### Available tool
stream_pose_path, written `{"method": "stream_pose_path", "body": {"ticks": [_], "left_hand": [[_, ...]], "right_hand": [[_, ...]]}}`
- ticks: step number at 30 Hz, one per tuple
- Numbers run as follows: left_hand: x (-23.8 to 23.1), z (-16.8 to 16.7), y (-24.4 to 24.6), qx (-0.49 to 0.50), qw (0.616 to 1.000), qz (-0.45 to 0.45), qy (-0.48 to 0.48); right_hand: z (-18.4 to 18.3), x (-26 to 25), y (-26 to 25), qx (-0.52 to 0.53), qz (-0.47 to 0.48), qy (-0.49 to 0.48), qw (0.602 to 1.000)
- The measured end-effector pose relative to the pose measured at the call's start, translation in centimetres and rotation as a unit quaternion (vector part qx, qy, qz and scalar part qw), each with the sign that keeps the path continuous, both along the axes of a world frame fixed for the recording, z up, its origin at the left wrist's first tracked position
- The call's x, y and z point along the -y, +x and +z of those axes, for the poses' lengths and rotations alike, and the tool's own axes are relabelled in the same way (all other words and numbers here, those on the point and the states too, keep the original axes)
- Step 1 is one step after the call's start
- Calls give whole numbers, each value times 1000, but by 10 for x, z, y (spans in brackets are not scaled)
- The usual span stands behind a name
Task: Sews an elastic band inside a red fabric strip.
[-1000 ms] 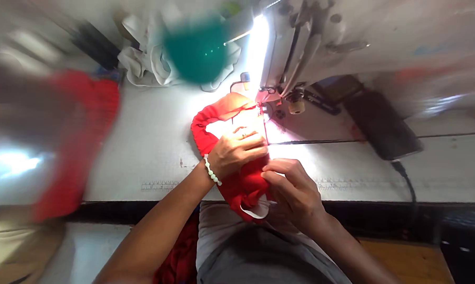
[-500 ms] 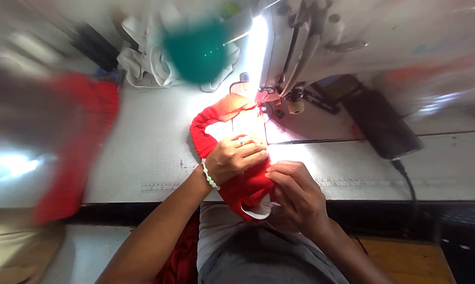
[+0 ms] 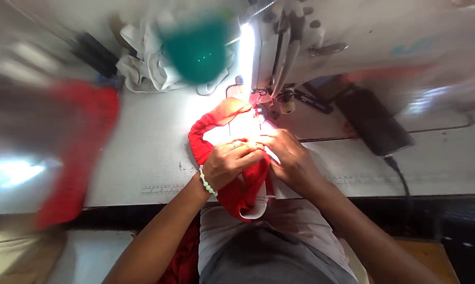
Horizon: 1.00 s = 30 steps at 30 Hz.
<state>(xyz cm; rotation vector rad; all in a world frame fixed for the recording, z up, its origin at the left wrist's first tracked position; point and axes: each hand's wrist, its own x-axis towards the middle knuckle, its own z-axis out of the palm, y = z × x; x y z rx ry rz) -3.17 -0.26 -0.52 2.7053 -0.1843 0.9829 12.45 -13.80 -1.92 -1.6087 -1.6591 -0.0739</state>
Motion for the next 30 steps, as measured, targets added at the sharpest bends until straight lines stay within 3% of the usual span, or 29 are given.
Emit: {"method": "stream_pose_path", "body": {"ticks": [6,22,26,30], "left_hand": [[6,0,-8,2,999,8,-49],[7,-1,-9,24,999,-8,-45],[1,-1,-8,-57,997,-38,-21],[-11,8,-15,-215,970,-85,-78]], "right_hand": [[1,-3,4,-53,35,60,996],[-1,-1,2,10,59,91,994],[-8,7,-7,29,52,58,997],[-9,13,-9,49,48,11,998]]}}
